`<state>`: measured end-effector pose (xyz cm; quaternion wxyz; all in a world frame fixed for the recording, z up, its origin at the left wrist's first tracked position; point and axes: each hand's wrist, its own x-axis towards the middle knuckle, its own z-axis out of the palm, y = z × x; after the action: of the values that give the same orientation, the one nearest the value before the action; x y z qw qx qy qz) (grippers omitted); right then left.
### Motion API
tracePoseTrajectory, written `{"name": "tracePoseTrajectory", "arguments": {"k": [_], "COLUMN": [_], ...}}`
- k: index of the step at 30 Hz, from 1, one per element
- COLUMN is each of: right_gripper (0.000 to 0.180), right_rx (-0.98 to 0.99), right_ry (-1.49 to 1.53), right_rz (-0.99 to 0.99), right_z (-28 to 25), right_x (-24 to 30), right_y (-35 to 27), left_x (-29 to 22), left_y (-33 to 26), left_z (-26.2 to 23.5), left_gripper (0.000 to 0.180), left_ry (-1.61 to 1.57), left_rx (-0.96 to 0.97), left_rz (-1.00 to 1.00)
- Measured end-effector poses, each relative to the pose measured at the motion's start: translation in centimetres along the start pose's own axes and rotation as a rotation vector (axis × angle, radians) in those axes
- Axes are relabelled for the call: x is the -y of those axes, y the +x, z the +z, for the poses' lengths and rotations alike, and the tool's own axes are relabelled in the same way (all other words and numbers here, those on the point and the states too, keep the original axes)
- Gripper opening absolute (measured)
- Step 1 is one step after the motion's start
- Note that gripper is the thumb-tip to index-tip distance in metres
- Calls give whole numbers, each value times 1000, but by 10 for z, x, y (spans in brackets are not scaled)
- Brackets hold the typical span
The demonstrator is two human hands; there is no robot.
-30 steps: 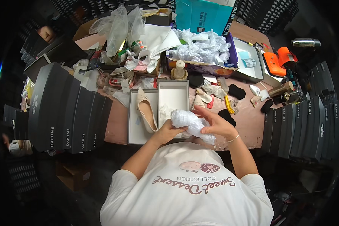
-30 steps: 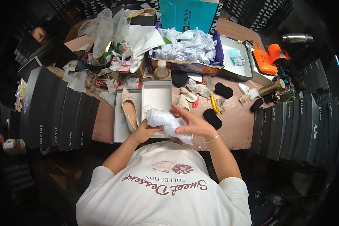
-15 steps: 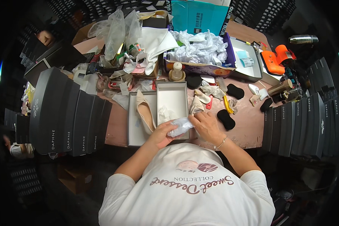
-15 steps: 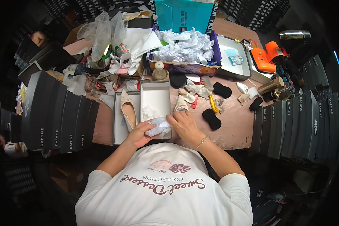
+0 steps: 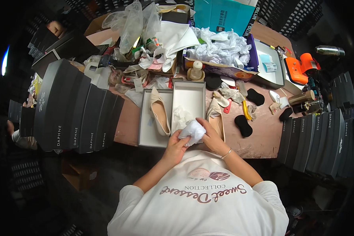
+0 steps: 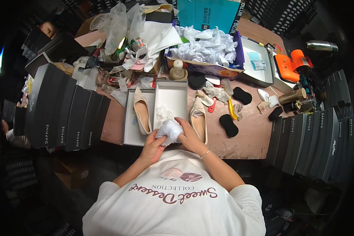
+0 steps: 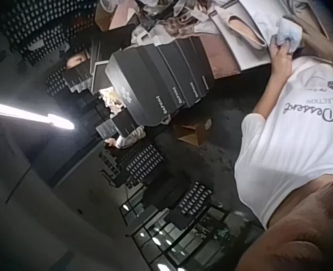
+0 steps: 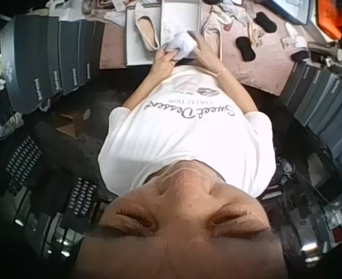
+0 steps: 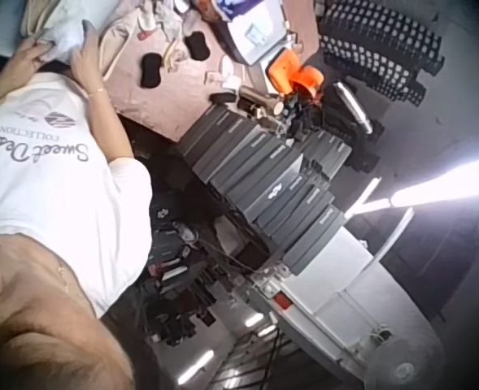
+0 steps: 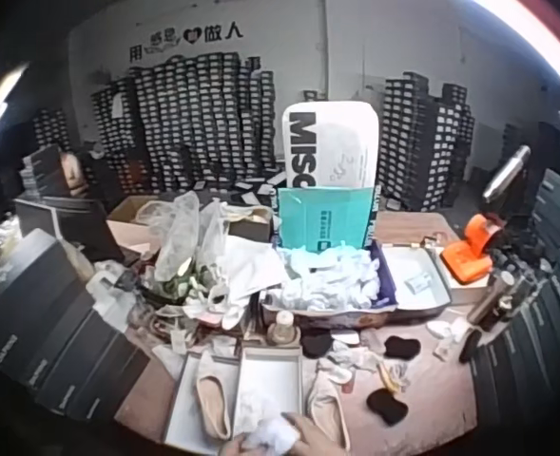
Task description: Inspecting, cleaning the soles, and packing a pair of white high-heeled shoes into a box with protective materials.
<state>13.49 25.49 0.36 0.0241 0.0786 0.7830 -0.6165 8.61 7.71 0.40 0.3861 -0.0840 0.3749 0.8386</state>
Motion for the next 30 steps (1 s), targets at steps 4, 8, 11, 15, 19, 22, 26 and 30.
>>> {"name": "tracePoseTrajectory", "arguments": {"k": [4, 8, 11, 15, 19, 22, 26, 30], "right_gripper": [54, 65, 69, 52, 46, 39, 41, 34], "right_rx": [-16, 93, 176, 90, 427, 438, 535, 195], "right_ry": [135, -114, -86, 13, -69, -110, -71, 64], "right_rz": [-32, -281, -265, 74, 221, -189, -15, 63], "right_z": [-2, 22, 17, 10, -2, 0, -9, -7], "right_x": [22, 35, 32, 38, 37, 27, 36, 73], "right_y": [-24, -8, 0, -11, -12, -10, -6, 24], "left_x": [-8, -6, -21, -54, -54, -55, -67, -77], "left_y": [-1, -11, -13, 7, 71, 88, 83, 51], "left_z": [-21, -13, -17, -42, -138, -152, -149, -78], "left_gripper": [21, 23, 29, 49, 82, 62, 44, 52], "left_ry": [363, 147, -153, 560, 844, 228, -29, 275], "left_rx": [-183, -54, 89, -115, -572, -286, -271, -208], "left_rz": [303, 41, -207, 105, 350, -98, -263, -43]}}
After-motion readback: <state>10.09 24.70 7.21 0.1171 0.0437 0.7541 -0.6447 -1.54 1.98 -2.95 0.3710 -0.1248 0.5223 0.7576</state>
